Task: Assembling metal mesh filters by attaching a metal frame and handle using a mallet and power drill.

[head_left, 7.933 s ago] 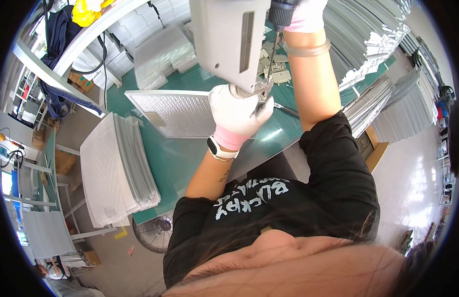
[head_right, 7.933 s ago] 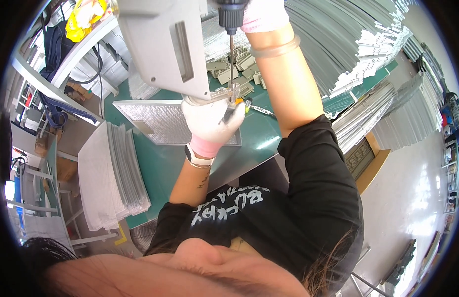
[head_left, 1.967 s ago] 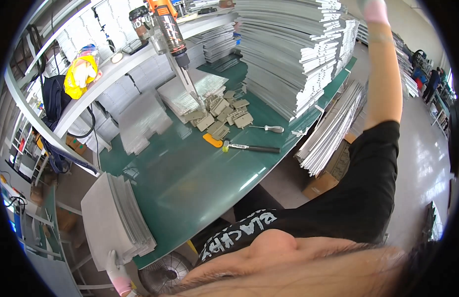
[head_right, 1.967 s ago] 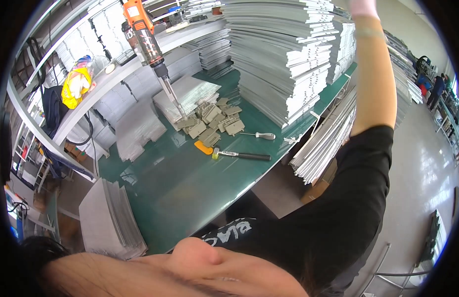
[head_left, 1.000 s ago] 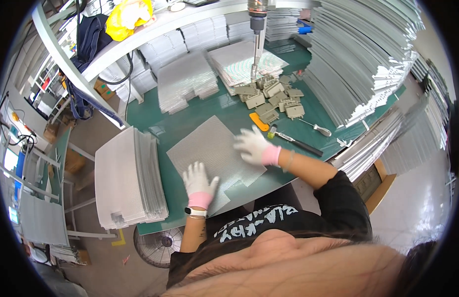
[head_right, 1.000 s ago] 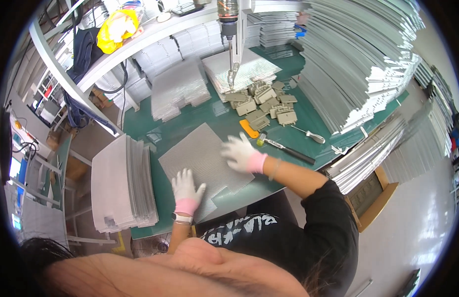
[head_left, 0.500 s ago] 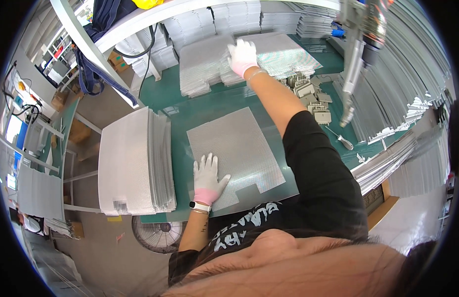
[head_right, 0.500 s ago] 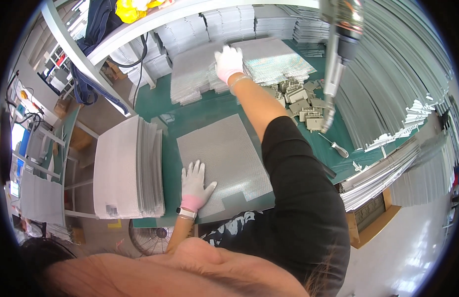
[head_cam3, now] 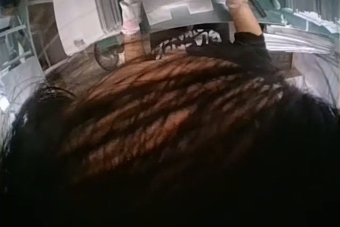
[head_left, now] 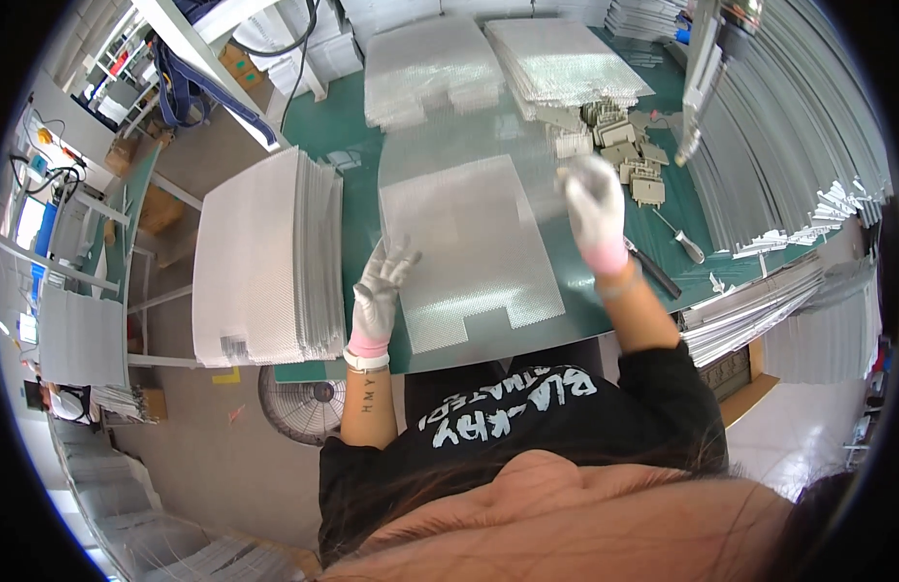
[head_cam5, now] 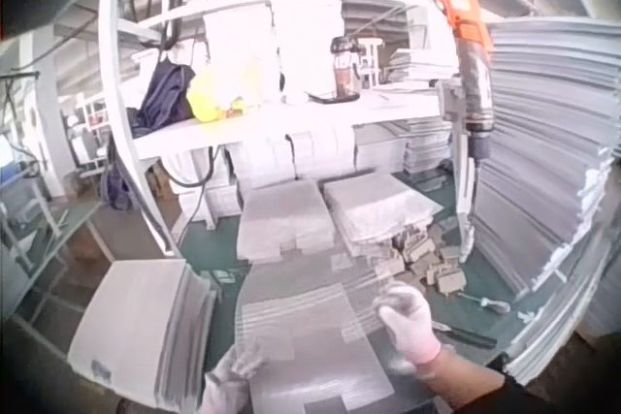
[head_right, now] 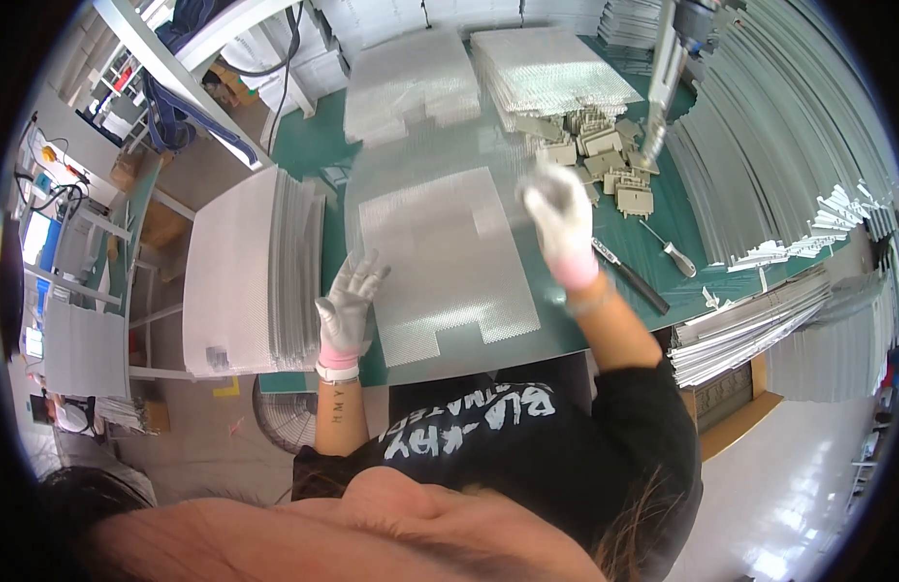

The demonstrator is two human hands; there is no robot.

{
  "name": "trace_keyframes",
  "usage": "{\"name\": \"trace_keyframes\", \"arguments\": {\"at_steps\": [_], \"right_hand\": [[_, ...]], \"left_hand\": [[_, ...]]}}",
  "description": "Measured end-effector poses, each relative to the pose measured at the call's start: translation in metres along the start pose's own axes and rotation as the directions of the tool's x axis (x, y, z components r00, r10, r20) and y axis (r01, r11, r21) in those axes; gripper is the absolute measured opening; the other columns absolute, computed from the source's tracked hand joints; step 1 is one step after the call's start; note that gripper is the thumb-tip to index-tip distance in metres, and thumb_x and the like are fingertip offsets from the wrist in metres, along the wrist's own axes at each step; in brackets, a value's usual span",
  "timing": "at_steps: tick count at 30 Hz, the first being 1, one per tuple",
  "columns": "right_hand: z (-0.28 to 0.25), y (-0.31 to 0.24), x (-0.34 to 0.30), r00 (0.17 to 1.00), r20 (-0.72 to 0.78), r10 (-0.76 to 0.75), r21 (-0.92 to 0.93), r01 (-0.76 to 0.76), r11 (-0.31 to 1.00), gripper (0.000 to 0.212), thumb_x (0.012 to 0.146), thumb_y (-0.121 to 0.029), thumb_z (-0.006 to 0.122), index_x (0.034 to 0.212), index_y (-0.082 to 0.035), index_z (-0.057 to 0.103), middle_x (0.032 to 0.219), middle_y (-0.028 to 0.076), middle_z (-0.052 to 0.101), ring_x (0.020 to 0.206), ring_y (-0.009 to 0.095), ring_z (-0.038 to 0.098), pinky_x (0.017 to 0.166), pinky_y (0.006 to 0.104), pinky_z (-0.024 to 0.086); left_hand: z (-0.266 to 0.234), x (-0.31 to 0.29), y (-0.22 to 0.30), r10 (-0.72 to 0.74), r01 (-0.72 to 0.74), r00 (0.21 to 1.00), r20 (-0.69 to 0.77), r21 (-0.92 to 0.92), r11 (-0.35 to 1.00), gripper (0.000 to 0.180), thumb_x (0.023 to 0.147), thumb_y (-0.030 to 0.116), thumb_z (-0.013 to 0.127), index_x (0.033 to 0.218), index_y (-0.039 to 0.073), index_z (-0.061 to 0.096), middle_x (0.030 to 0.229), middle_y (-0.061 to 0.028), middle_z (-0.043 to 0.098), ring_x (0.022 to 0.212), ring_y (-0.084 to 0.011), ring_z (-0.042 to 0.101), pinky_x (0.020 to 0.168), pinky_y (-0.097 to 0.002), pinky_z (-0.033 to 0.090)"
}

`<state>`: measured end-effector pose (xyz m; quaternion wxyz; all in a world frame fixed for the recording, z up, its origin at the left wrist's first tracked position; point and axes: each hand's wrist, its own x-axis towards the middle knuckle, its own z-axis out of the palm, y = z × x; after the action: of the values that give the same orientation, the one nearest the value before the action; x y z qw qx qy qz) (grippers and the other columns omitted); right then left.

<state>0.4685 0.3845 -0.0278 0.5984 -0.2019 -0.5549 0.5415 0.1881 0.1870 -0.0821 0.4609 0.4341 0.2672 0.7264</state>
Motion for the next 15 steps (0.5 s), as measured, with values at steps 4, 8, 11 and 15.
{"name": "trace_keyframes", "arguments": {"at_steps": [4,8,11,15], "right_hand": [[-0.021,-0.01,-0.094,0.996,0.091,0.021,-0.176,-0.005,0.984,0.047,0.085,0.008,0.061,0.131,-0.002,0.054,0.118,0.008,0.057,0.097,0.012,0.06,0.083,0.0266,0.052],[-0.022,-0.038,-0.107,0.953,0.163,0.257,-0.652,-0.091,0.752,0.058,0.081,0.001,0.063,0.137,-0.002,0.05,0.115,0.011,0.055,0.083,0.016,0.057,0.074,0.028,0.05],[-0.017,-0.042,-0.108,0.938,0.207,0.277,-0.756,-0.026,0.654,0.06,0.081,-0.009,0.066,0.138,-0.001,0.049,0.115,0.015,0.055,0.082,0.023,0.058,0.075,0.0306,0.05],[-0.014,-0.028,-0.109,0.939,0.207,0.275,-0.82,0.013,0.572,0.06,0.081,-0.013,0.069,0.137,-0.001,0.05,0.119,0.017,0.057,0.086,0.027,0.061,0.077,0.0341,0.051]], "left_hand": [[0.065,-0.019,0.015,-0.06,0.251,0.889,-0.454,0.373,0.893,0.057,0.095,0.026,0.066,0.14,-0.002,0.044,0.124,-0.0173,0.061,0.103,-0.0244,0.065,0.091,-0.0324,0.051],[0.079,-0.049,0.013,0.142,0.388,0.86,-0.491,0.809,0.442,0.049,0.082,0.015,0.078,0.124,0.0,0.056,0.1,-0.0103,0.065,0.083,-0.0176,0.064,0.075,-0.0285,0.052],[0.083,-0.061,0.011,0.116,0.489,0.842,-0.527,0.837,0.246,0.053,0.077,0.021,0.082,0.121,0.0,0.059,0.098,-0.0125,0.068,0.079,-0.0188,0.065,0.073,-0.0298,0.052],[0.078,-0.061,0.003,0.11,0.519,0.838,-0.534,0.843,0.139,0.054,0.08,0.025,0.079,0.123,0.0,0.058,0.1,-0.0188,0.069,0.079,-0.0279,0.067,0.075,-0.035,0.053]]}}
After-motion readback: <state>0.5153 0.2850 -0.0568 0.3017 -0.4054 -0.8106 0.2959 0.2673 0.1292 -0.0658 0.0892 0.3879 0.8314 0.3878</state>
